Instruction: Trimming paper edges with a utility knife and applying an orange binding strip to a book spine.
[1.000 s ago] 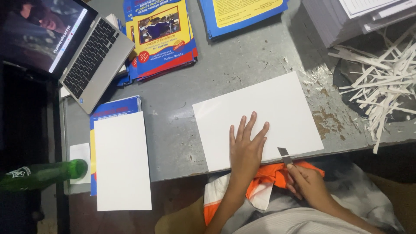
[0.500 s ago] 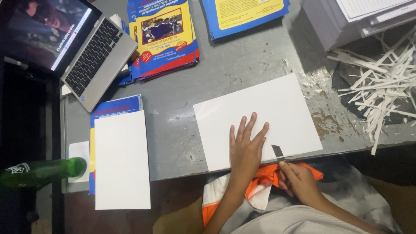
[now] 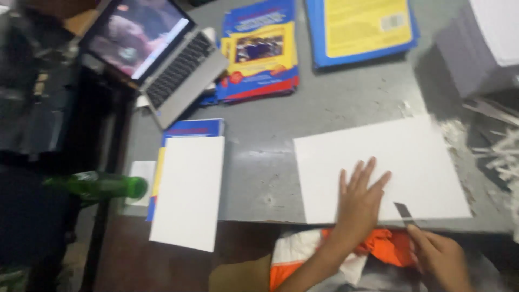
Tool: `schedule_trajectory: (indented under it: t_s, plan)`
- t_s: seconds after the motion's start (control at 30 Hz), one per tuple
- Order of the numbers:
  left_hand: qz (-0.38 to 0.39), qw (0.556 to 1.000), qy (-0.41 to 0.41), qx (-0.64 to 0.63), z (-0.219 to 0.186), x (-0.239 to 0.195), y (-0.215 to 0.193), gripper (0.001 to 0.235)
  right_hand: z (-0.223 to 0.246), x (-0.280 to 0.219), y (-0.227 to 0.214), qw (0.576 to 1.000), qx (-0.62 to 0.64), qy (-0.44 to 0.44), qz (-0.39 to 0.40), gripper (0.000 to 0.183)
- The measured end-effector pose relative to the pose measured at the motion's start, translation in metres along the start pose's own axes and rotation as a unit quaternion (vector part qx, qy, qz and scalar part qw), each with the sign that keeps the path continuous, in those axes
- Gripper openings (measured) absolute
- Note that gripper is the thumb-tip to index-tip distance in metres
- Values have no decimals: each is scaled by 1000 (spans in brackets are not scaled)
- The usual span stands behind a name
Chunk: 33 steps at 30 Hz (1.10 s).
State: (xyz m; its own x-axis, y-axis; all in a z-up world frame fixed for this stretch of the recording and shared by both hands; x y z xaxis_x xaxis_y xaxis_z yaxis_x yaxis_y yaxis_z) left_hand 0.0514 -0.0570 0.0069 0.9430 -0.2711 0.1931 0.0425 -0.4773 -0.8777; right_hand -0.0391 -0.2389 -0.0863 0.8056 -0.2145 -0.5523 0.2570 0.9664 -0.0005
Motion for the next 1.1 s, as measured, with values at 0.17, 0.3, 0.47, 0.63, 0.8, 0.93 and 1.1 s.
schedule_trajectory:
  t_s: [0.17,0.3,0.47,0.63,0.8,0.93,1.1]
  plan:
    - [-52,998,11,-24,18,-3,-20,43,4,8,-5,988,-151,39,-14,62]
    - [-80,994,1,72,26,-4,-29,53,7,2,0,994,-93,54,-21,59]
    - [-77,993,-5,90,33,-4,-21,51,-2,0,5,999,-33,16,12,52]
    - [-47,993,-4,109,39,-4,-4,54,-6,-8,0,999,16,23,18,53]
    - [-65,991,4,114,29,0,-25,50,10,-10,9,996,-50,-6,79,52]
    - [-58,991,-7,117,30,0,-23,51,10,-8,15,996,-37,21,85,50]
    - [-53,992,-4,118,31,0,-22,50,18,-12,22,997,-22,26,75,52]
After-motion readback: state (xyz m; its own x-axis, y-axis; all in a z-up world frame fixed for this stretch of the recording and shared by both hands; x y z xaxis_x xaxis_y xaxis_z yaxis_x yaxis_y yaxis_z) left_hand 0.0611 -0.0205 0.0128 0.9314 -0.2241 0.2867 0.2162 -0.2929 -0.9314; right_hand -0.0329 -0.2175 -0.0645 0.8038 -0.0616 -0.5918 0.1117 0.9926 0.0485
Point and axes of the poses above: each hand's wrist, its own x-axis towards the middle knuckle, its own y-axis out of the palm, z = x × y, the point moved 5 cm from there along x, towards the middle knuckle, and after that the axes turned 11 degrees about x, right-handed, at the moved point
